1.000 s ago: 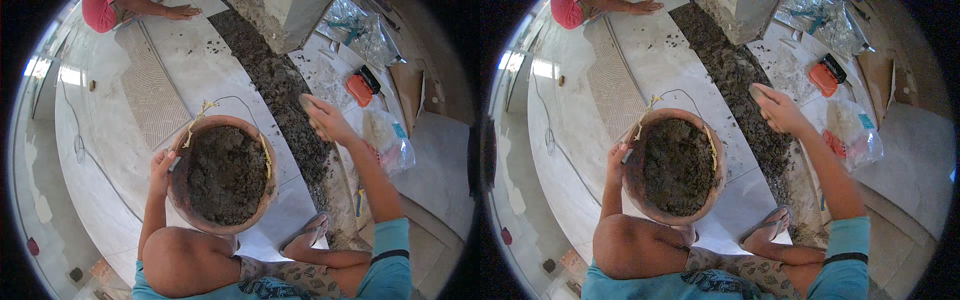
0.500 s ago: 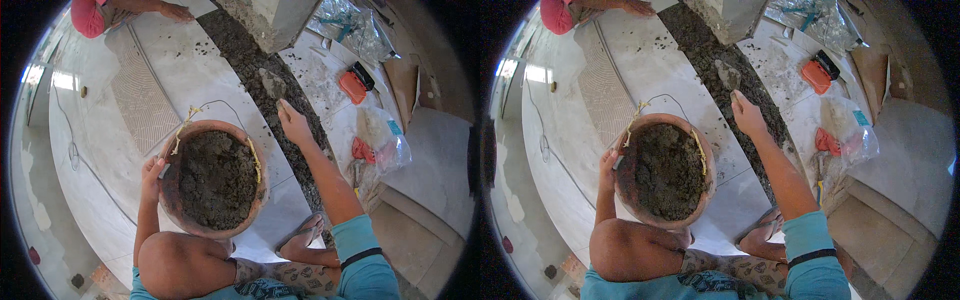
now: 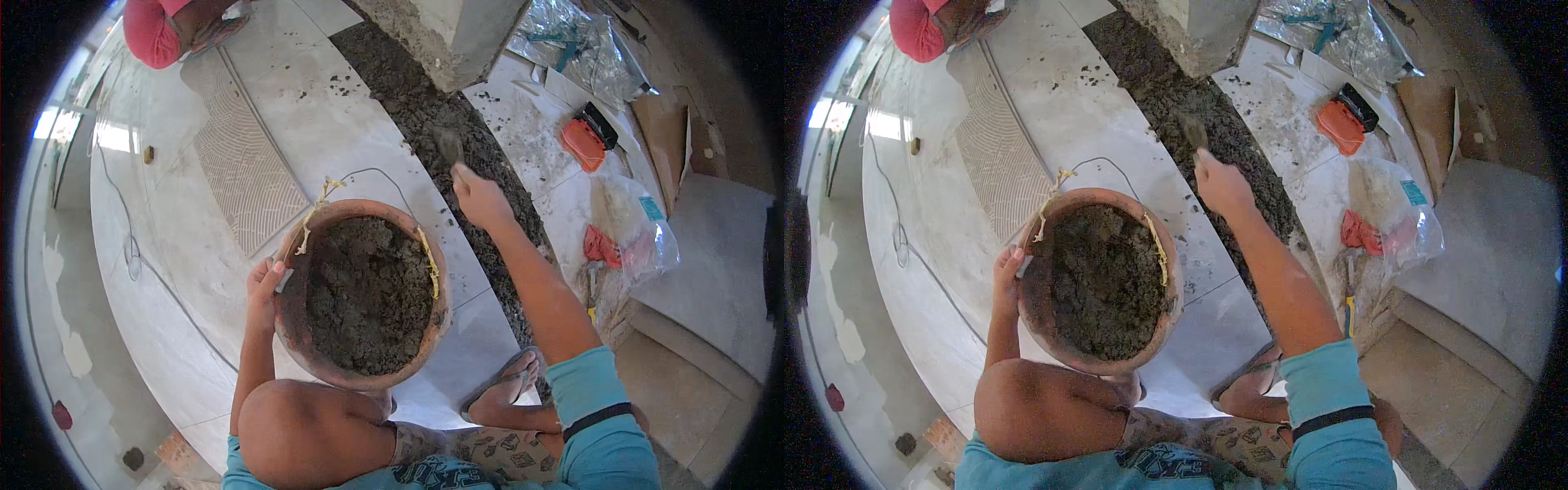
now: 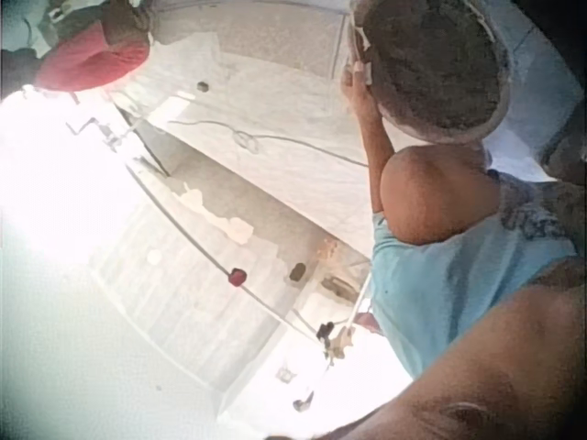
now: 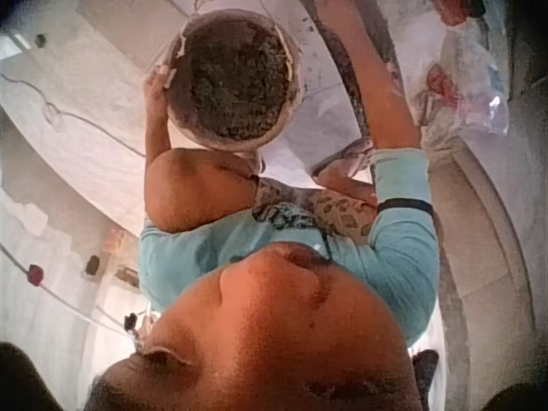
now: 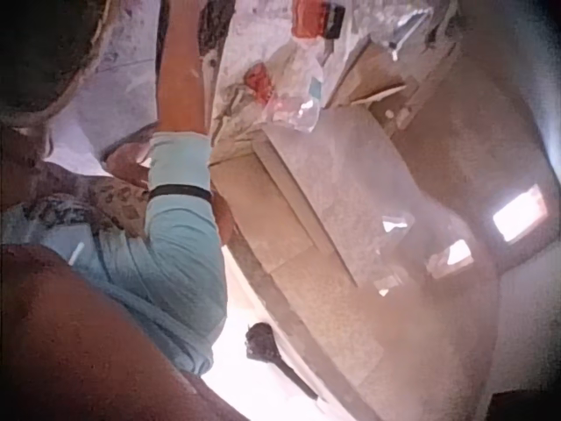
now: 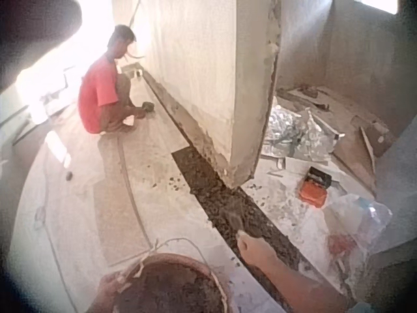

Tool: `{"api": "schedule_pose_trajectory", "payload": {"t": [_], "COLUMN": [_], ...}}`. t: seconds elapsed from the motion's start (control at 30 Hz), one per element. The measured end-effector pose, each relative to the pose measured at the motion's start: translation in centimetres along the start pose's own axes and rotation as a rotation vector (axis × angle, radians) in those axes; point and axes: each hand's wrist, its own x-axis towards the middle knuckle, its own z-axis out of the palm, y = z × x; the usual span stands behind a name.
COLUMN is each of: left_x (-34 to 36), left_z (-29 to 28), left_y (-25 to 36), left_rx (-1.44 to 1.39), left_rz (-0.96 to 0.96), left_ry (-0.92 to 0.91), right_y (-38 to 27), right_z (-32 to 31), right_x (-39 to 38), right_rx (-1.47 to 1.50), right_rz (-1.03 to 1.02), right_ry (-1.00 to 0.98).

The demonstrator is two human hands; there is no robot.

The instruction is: Applying mortar to a floor gap and preparing to lay tiles.

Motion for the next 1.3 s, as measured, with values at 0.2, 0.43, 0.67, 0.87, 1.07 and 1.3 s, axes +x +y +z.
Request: {"api": "schedule_pose_trajectory", "payload": {"t": [0.2, 0.43, 0.67, 0.87, 1.07, 1.3], "left_x": [0.4, -0.1, 0.3, 0.1, 0.9, 0.2], "left_z": [-1.8, -0.2, -1.4, -0.1, -0.3, -1.6], "left_y": [-0.5, -0.3, -0.2, 0.2, -1.2, -0.8], "left_rx": [-0.008, -0.029, -0.044, -0.018, 0.02, 0.048], "left_rz": [0.025, 0.012, 0.035, 0.072, 0.103, 0.119], "left_ry": [-0.029, 0.011, -0.032, 0.049, 0.006, 0.015], "right_y": [-1.1, 3.9, 1.2, 0.4, 3.3, -6.7], "right_z": [-0.4, -0.8, -2.8, -5.2, -1.6, -0.8], "right_x": [-1.3, -0.6, -1.3, -1.9, 1.7, 6.3], "right_rx": [0.22, 0.081, -0.099, -0.166, 0.272, 0.299], "right_rz": [0.044, -0.077, 0.024, 0.029, -0.238, -0.084], "right_ry": [0.086, 0.069, 0.115, 0.01, -0.007, -0.229]}}
